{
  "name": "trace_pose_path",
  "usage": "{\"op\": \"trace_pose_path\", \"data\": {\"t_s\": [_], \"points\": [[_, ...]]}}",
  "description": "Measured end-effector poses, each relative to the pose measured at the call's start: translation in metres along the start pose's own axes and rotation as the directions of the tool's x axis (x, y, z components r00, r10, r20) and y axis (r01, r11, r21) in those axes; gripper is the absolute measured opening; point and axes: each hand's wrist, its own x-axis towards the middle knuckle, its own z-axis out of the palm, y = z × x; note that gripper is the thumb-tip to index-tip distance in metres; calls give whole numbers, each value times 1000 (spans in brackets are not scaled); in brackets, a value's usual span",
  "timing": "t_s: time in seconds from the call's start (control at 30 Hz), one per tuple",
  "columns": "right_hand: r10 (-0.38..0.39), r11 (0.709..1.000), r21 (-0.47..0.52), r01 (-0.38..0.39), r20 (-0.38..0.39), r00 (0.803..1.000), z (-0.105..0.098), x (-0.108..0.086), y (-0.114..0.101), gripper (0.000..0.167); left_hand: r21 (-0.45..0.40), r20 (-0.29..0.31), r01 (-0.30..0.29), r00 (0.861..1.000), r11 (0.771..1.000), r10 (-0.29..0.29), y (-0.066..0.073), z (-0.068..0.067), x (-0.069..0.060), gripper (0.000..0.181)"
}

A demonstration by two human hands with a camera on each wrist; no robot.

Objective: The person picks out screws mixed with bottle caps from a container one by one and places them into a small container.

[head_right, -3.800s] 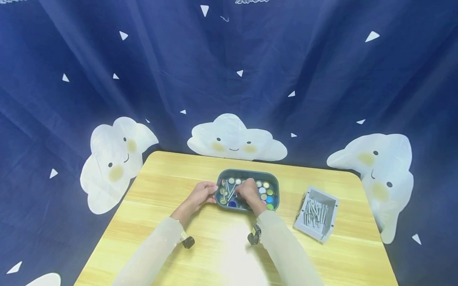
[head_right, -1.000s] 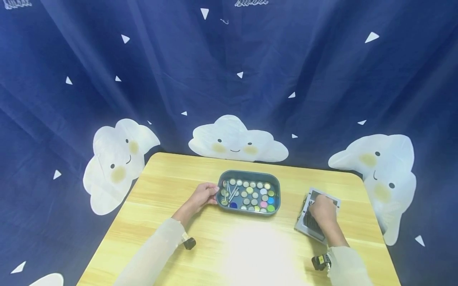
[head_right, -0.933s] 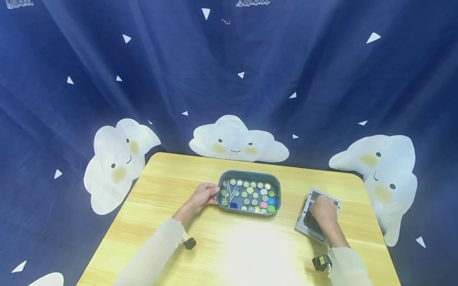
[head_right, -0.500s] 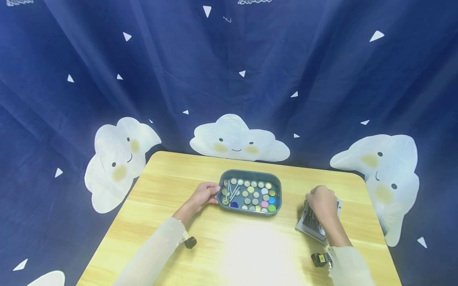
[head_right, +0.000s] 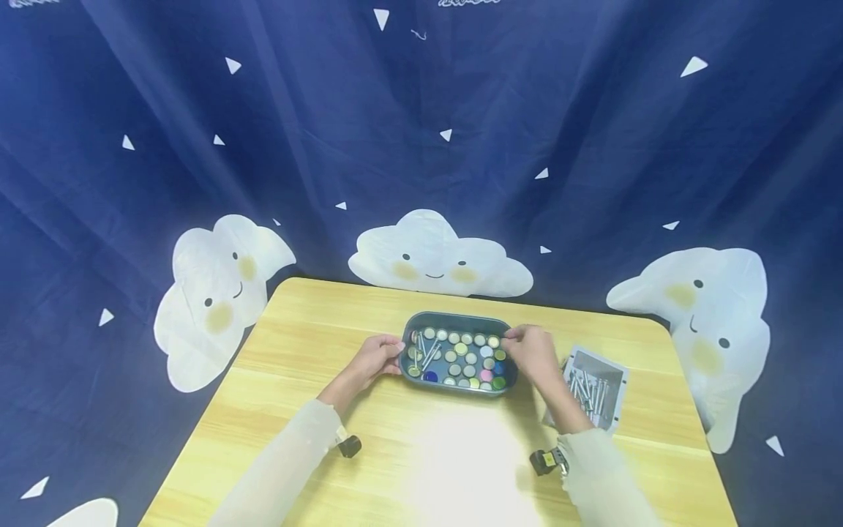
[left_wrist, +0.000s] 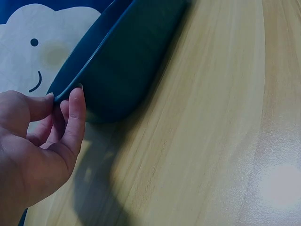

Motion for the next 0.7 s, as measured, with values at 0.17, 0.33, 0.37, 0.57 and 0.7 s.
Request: {"op": "trace_pose_path", "data": {"t_s": [0.17,0.33,0.37,0.57,0.7], "points": [[9,993,119,-19,86,996,34,10,-17,19,-1,-2,0,1000,1000,0,0,-1,0,28],[67,982,165,-92,152,986,61,15,-29,19,-12,1,9,1000,1000,-9,-1,-1,0,27],[86,979,171,-114,163,983,65,16,-30,18,-13,1,8,1000,1000,-8,-1,-1,1,27],[167,895,366,-255,254,953,92,22,-36,14,-12,4,4,1000,1000,-4,0,-2,1,26],[192,857,415,-304,290,938,106,25,-40,13,-12,7,0,1000,1000,0,-1,-2,1,26]]}}
